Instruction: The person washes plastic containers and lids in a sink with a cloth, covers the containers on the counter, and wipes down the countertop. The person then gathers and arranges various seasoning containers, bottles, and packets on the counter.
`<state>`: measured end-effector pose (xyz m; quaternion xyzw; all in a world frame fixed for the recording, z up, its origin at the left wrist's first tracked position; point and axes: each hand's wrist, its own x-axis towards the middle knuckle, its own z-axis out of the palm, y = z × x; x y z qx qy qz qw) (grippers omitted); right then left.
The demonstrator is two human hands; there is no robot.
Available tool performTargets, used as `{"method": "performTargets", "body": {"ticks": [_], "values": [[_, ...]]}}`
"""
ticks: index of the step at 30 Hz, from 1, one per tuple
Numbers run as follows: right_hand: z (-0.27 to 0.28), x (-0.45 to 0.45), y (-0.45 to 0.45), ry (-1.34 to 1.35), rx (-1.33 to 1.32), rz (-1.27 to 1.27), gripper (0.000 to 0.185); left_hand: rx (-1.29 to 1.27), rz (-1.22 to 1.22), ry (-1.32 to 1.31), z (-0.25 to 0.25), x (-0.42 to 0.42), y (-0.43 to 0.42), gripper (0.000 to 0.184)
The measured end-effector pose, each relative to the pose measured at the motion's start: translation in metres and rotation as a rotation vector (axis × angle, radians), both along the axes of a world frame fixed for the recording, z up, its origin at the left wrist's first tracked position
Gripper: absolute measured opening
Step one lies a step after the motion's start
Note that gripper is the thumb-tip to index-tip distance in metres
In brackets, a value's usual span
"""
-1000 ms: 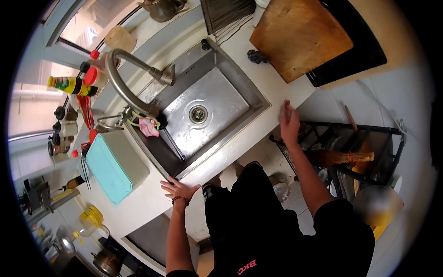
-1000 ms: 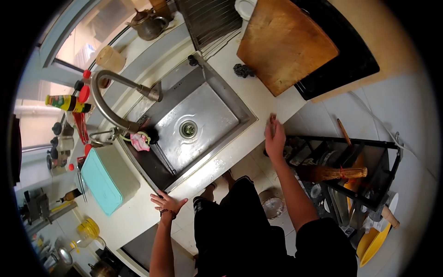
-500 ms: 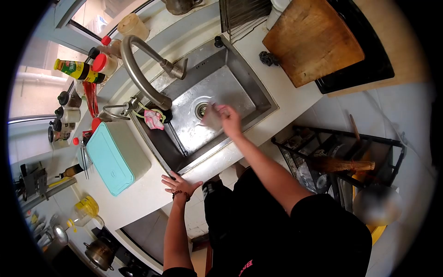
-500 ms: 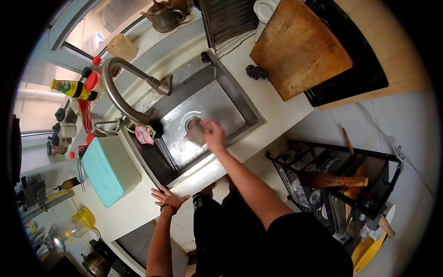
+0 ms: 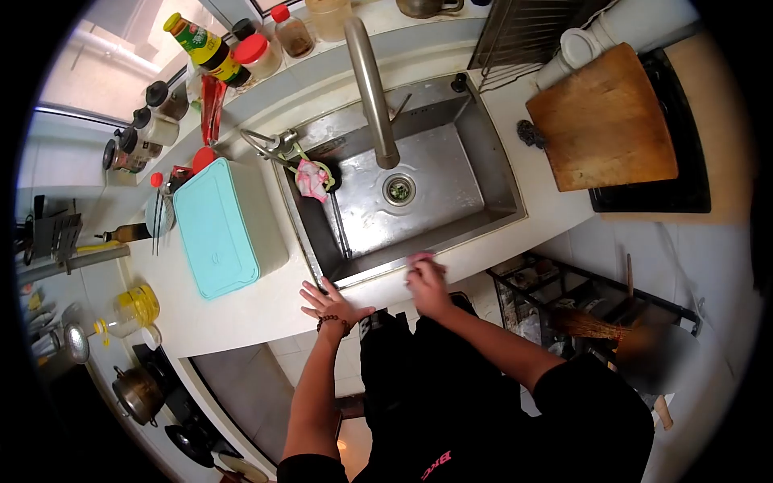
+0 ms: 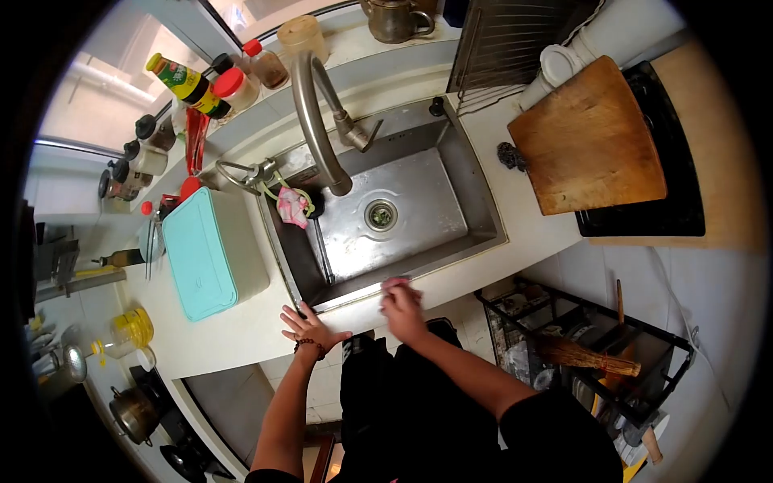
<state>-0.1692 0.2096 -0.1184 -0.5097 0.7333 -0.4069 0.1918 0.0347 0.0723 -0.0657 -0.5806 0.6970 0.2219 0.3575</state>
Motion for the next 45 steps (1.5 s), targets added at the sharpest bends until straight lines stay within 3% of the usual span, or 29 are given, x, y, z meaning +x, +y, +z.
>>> {"method": "performTargets", "body": {"ticks": [2, 4, 6, 8, 10, 12, 14, 17, 24, 26, 29, 30, 32, 35, 37, 39, 41, 42, 44, 45], "values": [[0.017, 0.014, -0.049, 0.149, -0.125, 0.049, 0.019, -0.002, 0.013, -0.009, 0.001, -0.001, 0.001, 0.165], [-0.011, 0.022, -0.089, -0.303, 0.176, 0.009, 0.027, -0.017, 0.021, -0.019, -0.005, 0.001, 0.001, 0.164], [-0.053, 0.003, -0.126, -0.410, 0.140, -0.159, 0.030, -0.011, 0.010, 0.025, -0.006, 0.006, 0.001, 0.162], [0.000, -0.034, -0.137, -0.218, -0.063, -0.178, 0.027, 0.017, 0.015, -0.016, -0.001, 0.002, -0.002, 0.162], [0.050, -0.067, -0.116, -0.159, -0.141, -0.031, 0.026, 0.003, 0.025, -0.002, -0.003, 0.004, 0.001, 0.162], [0.073, -0.081, -0.071, -0.050, -0.057, 0.137, 0.026, -0.020, 0.031, 0.012, -0.002, 0.004, -0.003, 0.162], [0.047, -0.062, -0.022, -0.023, 0.051, 0.281, 0.020, 0.011, 0.029, -0.007, 0.002, 0.005, -0.002, 0.157], [0.016, -0.004, 0.010, 0.134, -0.005, 0.468, 0.013, 0.025, 0.048, -0.002, 0.004, 0.003, -0.004, 0.160], [0.017, 0.037, -0.032, 0.151, -0.022, 0.622, 0.017, 0.022, 0.046, 0.008, 0.006, 0.007, -0.002, 0.158], [0.016, 0.044, -0.056, 0.153, -0.065, 0.571, 0.015, 0.033, 0.046, -0.009, 0.004, 0.007, -0.002, 0.158], [-0.007, 0.054, -0.104, 0.001, 0.187, 0.273, 0.018, 0.041, 0.048, -0.001, 0.010, 0.007, -0.003, 0.159], [-0.062, 0.050, -0.120, -0.213, 0.148, 0.176, 0.019, 0.045, 0.050, -0.006, 0.014, 0.006, -0.001, 0.159], [-0.028, 0.029, -0.142, -0.376, -0.004, 0.054, 0.017, 0.035, 0.048, 0.002, 0.011, 0.008, 0.001, 0.157], [0.012, -0.016, -0.141, -0.446, -0.041, 0.092, 0.017, 0.031, 0.053, 0.006, 0.023, 0.008, 0.000, 0.156], [0.024, -0.038, -0.118, -0.434, -0.068, 0.058, 0.022, 0.031, 0.057, 0.014, 0.019, 0.013, 0.000, 0.155], [0.052, -0.039, -0.087, -0.214, 0.112, -0.064, 0.019, 0.039, 0.054, -0.012, 0.023, 0.011, -0.001, 0.155], [0.034, -0.026, -0.055, -0.100, 0.112, 0.022, 0.014, 0.038, 0.056, 0.024, 0.020, 0.018, 0.001, 0.155], [0.006, -0.015, -0.040, -0.125, 0.090, 0.126, 0.015, 0.039, 0.055, 0.037, 0.018, 0.019, -0.001, 0.155], [0.005, 0.012, -0.025, -0.118, 0.276, 0.387, 0.013, 0.059, 0.050, 0.048, 0.032, 0.021, -0.001, 0.153], [-0.016, 0.019, -0.024, -0.244, 0.304, 0.346, 0.016, 0.063, 0.057, 0.056, 0.031, 0.021, -0.001, 0.152]]}}
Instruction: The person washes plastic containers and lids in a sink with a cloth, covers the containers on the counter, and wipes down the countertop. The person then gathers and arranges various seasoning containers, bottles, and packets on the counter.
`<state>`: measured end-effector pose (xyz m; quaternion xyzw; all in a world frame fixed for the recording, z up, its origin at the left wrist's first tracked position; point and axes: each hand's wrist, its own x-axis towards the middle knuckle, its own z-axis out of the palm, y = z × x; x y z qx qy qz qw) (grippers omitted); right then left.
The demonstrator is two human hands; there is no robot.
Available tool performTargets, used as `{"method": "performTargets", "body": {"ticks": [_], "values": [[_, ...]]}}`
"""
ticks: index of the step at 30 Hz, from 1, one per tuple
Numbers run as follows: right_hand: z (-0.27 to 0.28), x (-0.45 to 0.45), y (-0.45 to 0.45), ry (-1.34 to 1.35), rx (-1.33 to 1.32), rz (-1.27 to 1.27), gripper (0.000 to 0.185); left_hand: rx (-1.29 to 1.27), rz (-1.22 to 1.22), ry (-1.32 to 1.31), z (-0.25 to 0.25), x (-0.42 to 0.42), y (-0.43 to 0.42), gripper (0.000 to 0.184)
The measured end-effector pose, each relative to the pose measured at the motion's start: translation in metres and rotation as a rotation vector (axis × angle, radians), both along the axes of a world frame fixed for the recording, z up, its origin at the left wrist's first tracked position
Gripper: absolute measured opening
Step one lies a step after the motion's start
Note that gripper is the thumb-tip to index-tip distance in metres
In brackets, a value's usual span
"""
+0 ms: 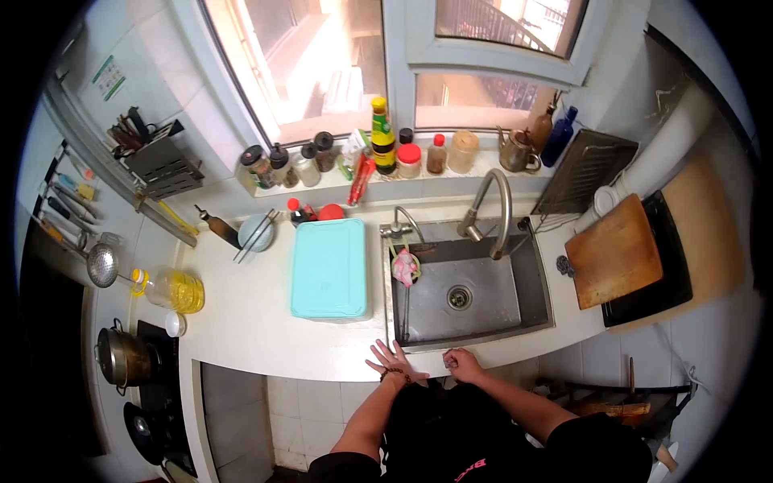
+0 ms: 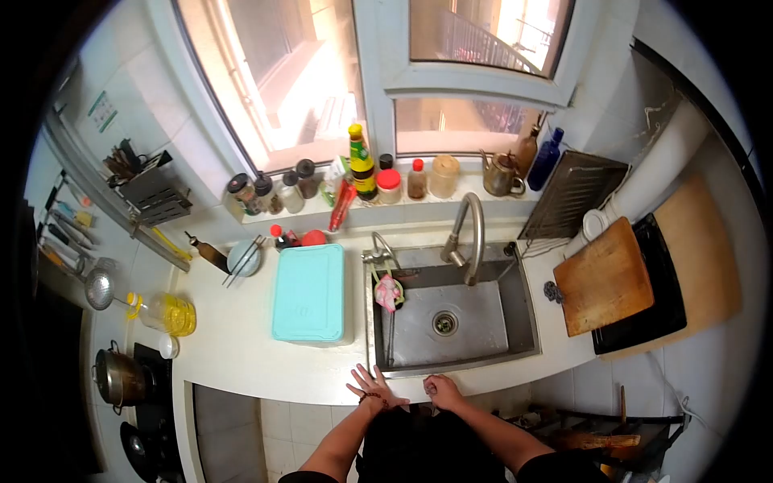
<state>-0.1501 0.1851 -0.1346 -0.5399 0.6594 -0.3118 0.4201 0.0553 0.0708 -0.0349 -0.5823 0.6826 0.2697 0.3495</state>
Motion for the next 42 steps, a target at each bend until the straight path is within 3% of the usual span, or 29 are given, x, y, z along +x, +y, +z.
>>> {"method": "performTargets", "body": {"ticks": [1, 2, 4, 5, 6, 7, 8, 9, 10, 12, 13, 14, 15, 17, 19, 22, 24, 26, 28, 31, 36, 42], "values": [[-0.018, 0.004, -0.006, -0.111, 0.058, -0.053, 0.018, 0.006, 0.007, 0.008, -0.004, 0.003, -0.001, 0.151], [-0.010, 0.009, -0.018, -0.106, 0.051, -0.040, 0.018, 0.020, 0.020, 0.116, -0.005, 0.011, -0.006, 0.147], [0.018, 0.014, -0.047, -0.482, 0.193, -0.313, 0.027, 0.011, 0.044, 0.365, -0.010, 0.030, -0.020, 0.140], [0.039, 0.016, -0.061, -0.477, 0.194, -0.300, 0.027, -0.006, 0.076, 0.496, -0.029, 0.038, -0.030, 0.136], [0.065, 0.019, -0.074, -0.746, 0.214, -0.309, 0.031, -0.063, 0.206, 0.876, -0.058, 0.048, -0.037, 0.121], [0.091, 0.021, -0.083, -1.015, 0.239, -0.319, 0.036, -0.062, 0.218, 0.879, -0.075, 0.051, -0.038, 0.121], [0.115, 0.024, -0.091, -1.164, 0.218, -0.226, 0.038, 0.060, 0.434, 1.156, -0.088, 0.051, -0.038, 0.103], [0.121, 0.027, -0.099, -1.157, 0.218, -0.220, 0.038, 0.185, 0.649, 1.431, -0.094, 0.051, -0.043, 0.085], [0.123, 0.030, -0.102, -1.120, 0.218, -0.200, 0.037, 0.597, 1.154, 1.441, -0.018, 0.058, -0.043, 0.063], [0.127, 0.042, -0.109, -1.079, 0.223, -0.172, 0.036, 0.621, 1.157, 1.556, -0.016, 0.069, -0.041, 0.055], [0.128, 0.050, -0.111, -0.797, 0.237, -0.177, 0.037, 0.646, 1.149, 1.662, -0.015, 0.073, -0.039, 0.047], [0.128, 0.059, -0.110, -0.517, 0.252, -0.182, 0.037, 0.453, 1.109, 1.616, -0.016, 0.075, -0.037, 0.040], [0.128, 0.069, -0.110, -0.515, 0.257, -0.187, 0.037, 0.460, 1.113, 1.612, -0.030, 0.082, -0.038, 0.040], [0.128, 0.085, -0.112, -0.426, 0.144, -0.114, 0.040, 0.000, 0.808, 1.565, -0.072, 0.095, -0.040, 0.035], [0.113, 0.093, -0.118, -0.425, 0.133, -0.089, 0.041, -0.030, 0.937, 1.636, -0.051, 0.107, -0.045, 0.032], [0.098, 0.105, -0.125, -0.435, 0.137, -0.078, 0.041, -0.235, 0.784, 1.237, -0.057, 0.132, -0.056, 0.042], [0.087, 0.109, -0.130, -0.443, 0.153, -0.102, 0.040, -0.317, 0.780, 1.151, -0.062, 0.141, -0.056, 0.042], [0.067, 0.109, -0.132, -0.219, 0.068, -0.109, 0.037, -0.403, 0.770, 1.063, -0.064, 0.150, -0.056, 0.041], [0.069, 0.105, -0.126, -0.230, 0.113, -0.137, 0.034, -0.590, 0.629, 1.054, -0.064, 0.162, -0.053, 0.037], [0.065, 0.094, -0.114, -0.327, 0.177, -0.156, 0.031, -0.376, 0.729, 1.010, -0.060, 0.184, -0.046, 0.036], [0.074, 0.071, -0.119, -0.429, 0.255, -0.064, 0.025, -0.404, 0.776, 1.002, -0.041, 0.212, -0.030, 0.032], [0.095, 0.076, -0.164, -0.434, 0.159, -0.018, 0.018, -0.283, 1.059, 0.996, -0.022, 0.250, 0.005, 0.028]]}}
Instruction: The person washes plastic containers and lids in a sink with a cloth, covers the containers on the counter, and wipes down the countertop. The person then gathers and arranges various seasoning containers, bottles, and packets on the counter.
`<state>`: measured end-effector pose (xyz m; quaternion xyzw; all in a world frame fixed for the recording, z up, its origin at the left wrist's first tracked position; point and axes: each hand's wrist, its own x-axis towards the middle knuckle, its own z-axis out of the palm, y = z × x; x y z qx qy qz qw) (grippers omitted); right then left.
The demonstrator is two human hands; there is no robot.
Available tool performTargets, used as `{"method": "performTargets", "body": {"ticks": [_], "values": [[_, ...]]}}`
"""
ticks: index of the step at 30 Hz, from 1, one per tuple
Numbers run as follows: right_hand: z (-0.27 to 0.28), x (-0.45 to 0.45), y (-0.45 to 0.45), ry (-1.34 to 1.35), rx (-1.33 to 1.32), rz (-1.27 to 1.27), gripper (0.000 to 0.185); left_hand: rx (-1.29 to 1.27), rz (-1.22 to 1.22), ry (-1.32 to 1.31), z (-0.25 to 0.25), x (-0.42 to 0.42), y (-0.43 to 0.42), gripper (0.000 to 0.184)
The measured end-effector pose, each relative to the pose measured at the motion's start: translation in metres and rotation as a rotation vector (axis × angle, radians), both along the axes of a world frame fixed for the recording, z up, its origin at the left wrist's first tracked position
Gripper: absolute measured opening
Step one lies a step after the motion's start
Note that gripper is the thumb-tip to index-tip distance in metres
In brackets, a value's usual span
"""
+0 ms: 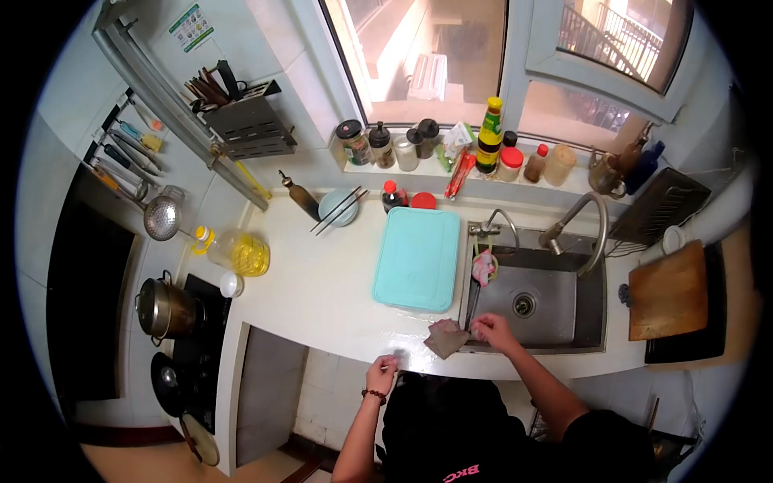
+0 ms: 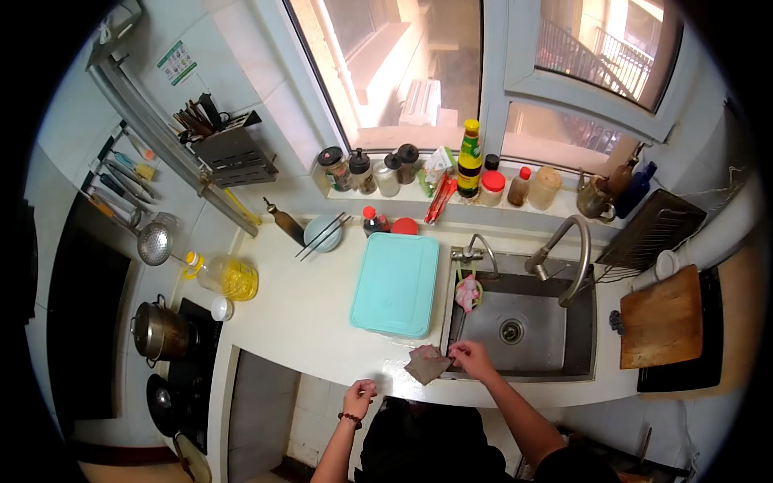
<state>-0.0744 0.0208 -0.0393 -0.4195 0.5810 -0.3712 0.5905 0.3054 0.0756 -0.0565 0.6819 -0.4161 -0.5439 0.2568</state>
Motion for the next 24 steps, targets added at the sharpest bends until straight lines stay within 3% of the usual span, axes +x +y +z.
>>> {"method": "performTargets", "body": {"ticks": [3, 8, 13, 15, 17, 21, 24], "values": [[0.021, 0.015, -0.024, -0.017, -0.137, 0.050, 0.017, 0.012, 0.096, 0.034, 0.002, 0.017, 0.012, 0.027], [0.050, 0.041, -0.037, -0.050, -0.149, 0.063, 0.016, 0.053, 0.177, 0.172, -0.006, 0.027, -0.006, 0.025], [0.067, 0.076, -0.054, -0.026, -0.063, 0.023, 0.017, -0.010, 0.080, 0.164, 0.011, 0.047, -0.069, 0.025], [0.088, 0.097, -0.084, -0.034, -0.186, 0.041, 0.018, -0.042, 0.023, 0.177, 0.018, 0.065, -0.097, 0.025], [0.136, 0.121, -0.130, 0.053, -0.227, 0.020, 0.018, -0.055, 0.013, 0.228, 0.022, 0.081, -0.136, 0.026], [0.225, 0.164, -0.229, 0.504, -0.411, 0.088, 0.025, -0.167, -0.124, 0.184, 0.029, 0.121, -0.208, 0.025], [0.235, 0.177, -0.314, 0.659, -0.571, -0.005, 0.042, -0.176, -0.126, 0.238, 0.056, 0.142, -0.245, 0.026]]}}
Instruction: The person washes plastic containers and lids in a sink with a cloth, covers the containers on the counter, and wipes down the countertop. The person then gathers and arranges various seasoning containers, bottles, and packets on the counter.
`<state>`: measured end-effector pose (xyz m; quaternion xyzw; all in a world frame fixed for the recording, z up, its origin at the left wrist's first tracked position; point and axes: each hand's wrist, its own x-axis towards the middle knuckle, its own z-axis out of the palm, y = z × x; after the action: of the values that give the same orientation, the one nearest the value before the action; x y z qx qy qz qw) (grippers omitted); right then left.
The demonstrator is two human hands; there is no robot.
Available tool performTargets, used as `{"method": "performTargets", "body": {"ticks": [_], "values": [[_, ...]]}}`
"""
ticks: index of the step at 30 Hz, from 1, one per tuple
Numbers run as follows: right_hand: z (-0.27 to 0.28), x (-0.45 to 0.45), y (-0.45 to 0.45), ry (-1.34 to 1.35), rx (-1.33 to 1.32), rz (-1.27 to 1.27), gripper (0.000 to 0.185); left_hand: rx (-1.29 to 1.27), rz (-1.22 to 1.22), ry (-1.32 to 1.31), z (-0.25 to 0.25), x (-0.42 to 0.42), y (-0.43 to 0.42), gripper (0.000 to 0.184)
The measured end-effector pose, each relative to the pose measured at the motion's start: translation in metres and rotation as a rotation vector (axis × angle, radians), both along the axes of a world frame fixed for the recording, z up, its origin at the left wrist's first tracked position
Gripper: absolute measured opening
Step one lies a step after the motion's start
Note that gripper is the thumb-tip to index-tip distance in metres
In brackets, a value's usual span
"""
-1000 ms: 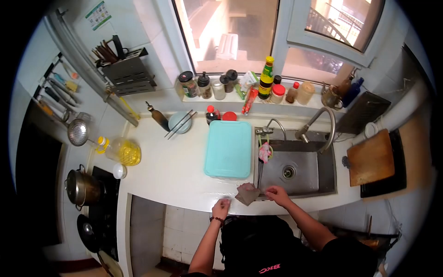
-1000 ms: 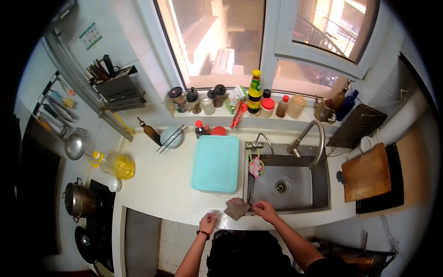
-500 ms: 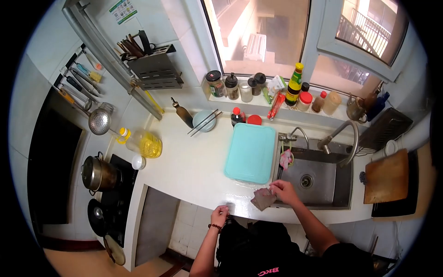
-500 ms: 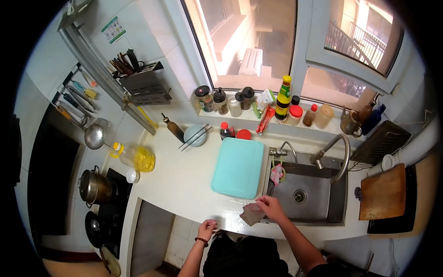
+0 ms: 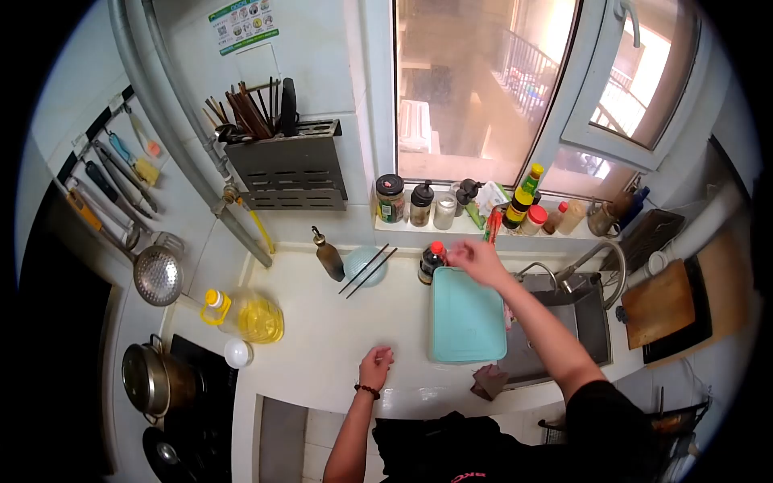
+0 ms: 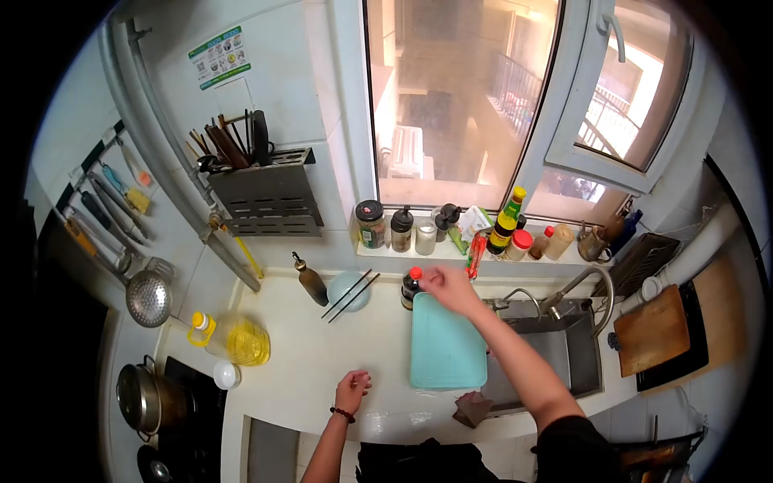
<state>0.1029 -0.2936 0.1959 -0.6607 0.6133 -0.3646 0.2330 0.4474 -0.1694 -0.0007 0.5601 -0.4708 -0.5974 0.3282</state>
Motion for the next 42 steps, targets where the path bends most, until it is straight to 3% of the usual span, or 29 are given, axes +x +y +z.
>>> {"method": "performTargets", "body": {"ticks": [3, 12, 15, 23, 25, 26, 27, 29, 32, 35, 40, 42], "values": [[0.011, 0.004, -0.082, 0.092, -0.105, -0.081, 0.064, -0.009, -0.008, 0.038, 0.006, 0.016, -0.018, 0.028], [0.017, 0.005, -0.233, 0.425, 0.067, -0.136, 0.116, 0.096, -0.019, 0.096, -0.006, 0.048, -0.019, 0.031], [0.001, 0.010, -0.253, 0.387, 0.227, -0.118, 0.119, 0.131, -0.040, 0.086, -0.009, 0.058, -0.020, 0.025], [-0.018, 0.016, -0.262, 0.447, 0.152, -0.044, 0.115, 0.134, -0.020, 0.120, -0.025, 0.063, -0.051, 0.028], [-0.018, 0.020, -0.256, 0.564, 0.061, 0.015, 0.108, 0.060, -0.057, 0.141, -0.017, 0.054, -0.068, 0.028], [-0.027, 0.014, -0.260, 0.538, -0.052, 0.052, 0.088, 0.061, -0.077, 0.143, -0.012, 0.047, -0.078, 0.029], [-0.027, 0.013, -0.261, 0.539, -0.046, 0.049, 0.088, 0.067, -0.081, 0.144, -0.005, 0.039, -0.088, 0.029], [-0.023, 0.016, -0.263, 0.600, 0.079, 0.057, 0.066, 0.020, -0.117, 0.178, 0.009, 0.022, -0.108, 0.029], [-0.023, 0.015, -0.263, 0.593, 0.060, 0.052, 0.058, -0.074, -0.160, 0.183, 0.020, -0.003, -0.136, 0.028], [-0.022, 0.013, -0.260, 0.588, 0.051, 0.071, 0.060, -0.148, -0.181, 0.151, 0.038, -0.026, -0.164, 0.027], [-0.028, 0.012, -0.254, 0.547, 0.012, 0.084, 0.058, -0.237, -0.179, 0.117, 0.023, -0.078, -0.217, 0.030], [-0.029, 0.011, -0.250, 0.577, 0.006, 0.072, 0.060, -0.372, -0.101, 0.058, 0.028, -0.102, -0.241, 0.043]]}}
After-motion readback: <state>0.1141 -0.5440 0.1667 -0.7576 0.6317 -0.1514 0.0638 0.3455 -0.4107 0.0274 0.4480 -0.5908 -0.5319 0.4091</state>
